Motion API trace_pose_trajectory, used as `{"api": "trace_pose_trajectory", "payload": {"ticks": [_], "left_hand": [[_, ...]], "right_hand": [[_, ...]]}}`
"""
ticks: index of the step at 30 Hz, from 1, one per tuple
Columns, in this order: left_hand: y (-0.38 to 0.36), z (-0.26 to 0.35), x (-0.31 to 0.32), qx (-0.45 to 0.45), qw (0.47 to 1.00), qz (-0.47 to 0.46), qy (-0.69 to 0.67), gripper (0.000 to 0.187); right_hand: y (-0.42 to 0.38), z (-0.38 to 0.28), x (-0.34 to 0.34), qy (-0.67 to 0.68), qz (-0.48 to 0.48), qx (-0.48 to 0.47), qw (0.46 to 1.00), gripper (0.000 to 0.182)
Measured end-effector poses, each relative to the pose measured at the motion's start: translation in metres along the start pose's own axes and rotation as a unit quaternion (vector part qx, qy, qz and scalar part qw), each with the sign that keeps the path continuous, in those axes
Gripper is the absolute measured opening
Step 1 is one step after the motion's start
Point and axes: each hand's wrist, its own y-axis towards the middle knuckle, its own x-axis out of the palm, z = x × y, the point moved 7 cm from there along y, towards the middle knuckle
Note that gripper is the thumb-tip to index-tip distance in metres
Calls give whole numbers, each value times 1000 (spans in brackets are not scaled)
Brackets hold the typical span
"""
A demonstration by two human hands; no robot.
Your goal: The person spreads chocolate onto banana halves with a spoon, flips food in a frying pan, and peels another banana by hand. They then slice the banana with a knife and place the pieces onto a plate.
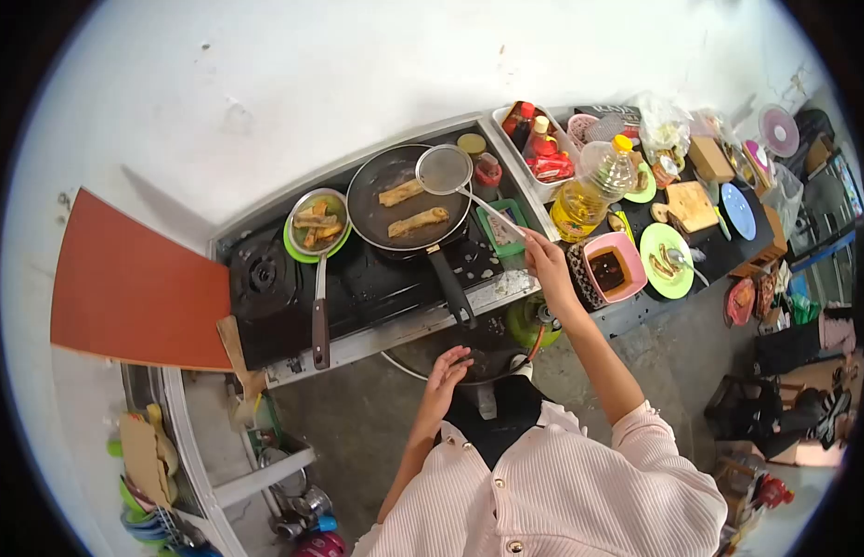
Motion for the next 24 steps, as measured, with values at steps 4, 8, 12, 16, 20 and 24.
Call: {"api": "trace_pose_trajectory", "payload": {"ticks": [4,8,12,16,20,24], "left_hand": [[5,-14,-5,-11,998,-54,9,40],[18,-52,-4,-53,987,-146,36,40],[16,-74,23,-111,954,-246,131,39],[16,-99,79,-145,925,-310,163,38],[27,-113,141,-138,916,-320,200,39],[38,-127,208,-122,935,-286,170,40]], "right_hand": [[-33,-3,1,172,-1,51,984,36],[-88,3,-21,210,46,61,975,32],[-157,22,-62,143,125,80,978,32],[-216,28,-138,173,247,64,951,33],[-217,31,-241,100,303,12,948,33],[-183,33,-346,-44,353,-49,933,33]]}}
